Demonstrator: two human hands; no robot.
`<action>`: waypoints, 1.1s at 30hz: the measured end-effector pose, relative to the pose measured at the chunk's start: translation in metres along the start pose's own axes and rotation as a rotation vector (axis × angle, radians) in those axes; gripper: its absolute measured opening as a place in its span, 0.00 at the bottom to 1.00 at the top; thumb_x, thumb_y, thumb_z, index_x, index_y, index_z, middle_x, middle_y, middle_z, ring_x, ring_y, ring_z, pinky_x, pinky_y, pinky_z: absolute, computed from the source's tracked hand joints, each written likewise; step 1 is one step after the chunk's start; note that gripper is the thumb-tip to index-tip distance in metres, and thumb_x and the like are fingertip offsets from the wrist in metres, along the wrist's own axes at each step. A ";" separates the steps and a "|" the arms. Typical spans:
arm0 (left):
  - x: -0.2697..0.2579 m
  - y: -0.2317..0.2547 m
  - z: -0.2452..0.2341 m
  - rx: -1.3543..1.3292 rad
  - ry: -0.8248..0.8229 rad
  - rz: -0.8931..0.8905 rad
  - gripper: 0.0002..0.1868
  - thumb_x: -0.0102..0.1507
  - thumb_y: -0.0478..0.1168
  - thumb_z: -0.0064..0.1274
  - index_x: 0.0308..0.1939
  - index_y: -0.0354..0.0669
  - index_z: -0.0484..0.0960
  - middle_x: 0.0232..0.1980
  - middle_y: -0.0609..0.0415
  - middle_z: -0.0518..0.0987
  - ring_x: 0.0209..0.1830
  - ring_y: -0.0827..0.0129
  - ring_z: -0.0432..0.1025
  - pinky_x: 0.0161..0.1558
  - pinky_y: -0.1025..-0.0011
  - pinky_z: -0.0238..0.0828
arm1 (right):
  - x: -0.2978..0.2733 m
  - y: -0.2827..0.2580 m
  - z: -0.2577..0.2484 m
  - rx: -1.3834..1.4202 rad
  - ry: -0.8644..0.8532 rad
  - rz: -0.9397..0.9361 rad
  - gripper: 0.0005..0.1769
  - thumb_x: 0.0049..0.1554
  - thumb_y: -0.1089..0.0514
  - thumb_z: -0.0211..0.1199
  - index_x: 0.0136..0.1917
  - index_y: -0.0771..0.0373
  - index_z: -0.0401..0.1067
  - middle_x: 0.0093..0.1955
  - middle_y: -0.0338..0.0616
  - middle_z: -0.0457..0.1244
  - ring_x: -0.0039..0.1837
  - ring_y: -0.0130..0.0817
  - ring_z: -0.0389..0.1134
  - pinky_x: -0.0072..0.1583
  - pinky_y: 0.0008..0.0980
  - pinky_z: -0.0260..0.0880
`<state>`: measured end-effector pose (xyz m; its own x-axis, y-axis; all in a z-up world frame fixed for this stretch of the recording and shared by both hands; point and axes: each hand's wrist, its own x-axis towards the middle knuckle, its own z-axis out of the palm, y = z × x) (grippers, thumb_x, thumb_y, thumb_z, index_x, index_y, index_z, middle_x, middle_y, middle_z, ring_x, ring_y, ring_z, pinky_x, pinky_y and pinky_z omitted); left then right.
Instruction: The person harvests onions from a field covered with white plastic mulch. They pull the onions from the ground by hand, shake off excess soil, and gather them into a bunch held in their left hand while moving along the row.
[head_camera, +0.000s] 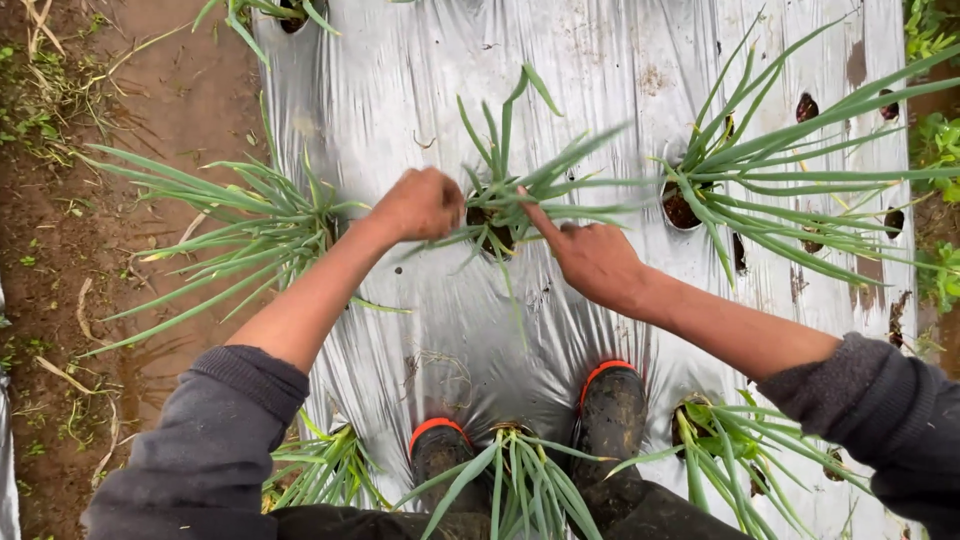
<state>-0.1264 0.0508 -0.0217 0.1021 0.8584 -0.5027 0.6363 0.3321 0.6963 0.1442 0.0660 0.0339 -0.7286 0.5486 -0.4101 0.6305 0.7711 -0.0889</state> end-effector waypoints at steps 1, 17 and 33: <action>0.005 -0.006 0.006 0.120 -0.043 -0.004 0.10 0.62 0.38 0.52 0.40 0.44 0.89 0.32 0.52 0.86 0.33 0.58 0.83 0.45 0.62 0.80 | -0.004 0.003 0.004 -0.027 0.024 0.006 0.37 0.63 0.59 0.50 0.83 0.50 0.43 0.37 0.48 0.68 0.35 0.51 0.74 0.39 0.50 0.75; 0.009 0.015 0.120 -0.554 0.477 -0.631 0.16 0.57 0.54 0.62 0.45 0.56 0.91 0.45 0.47 0.87 0.55 0.48 0.78 0.59 0.57 0.75 | -0.009 0.024 0.023 0.070 -0.013 0.082 0.44 0.63 0.59 0.52 0.86 0.47 0.37 0.40 0.51 0.70 0.40 0.55 0.75 0.42 0.52 0.76; 0.018 0.012 0.133 -0.666 0.566 -0.592 0.21 0.56 0.55 0.66 0.48 0.51 0.89 0.48 0.48 0.86 0.60 0.49 0.76 0.59 0.58 0.72 | -0.013 0.022 0.027 0.059 0.120 0.048 0.45 0.60 0.61 0.54 0.86 0.50 0.41 0.36 0.53 0.69 0.36 0.49 0.73 0.38 0.44 0.73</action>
<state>-0.0151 0.0187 -0.0901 -0.5683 0.4897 -0.6613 -0.0978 0.7578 0.6452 0.1742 0.0674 0.0130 -0.7217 0.6221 -0.3036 0.6776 0.7245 -0.1262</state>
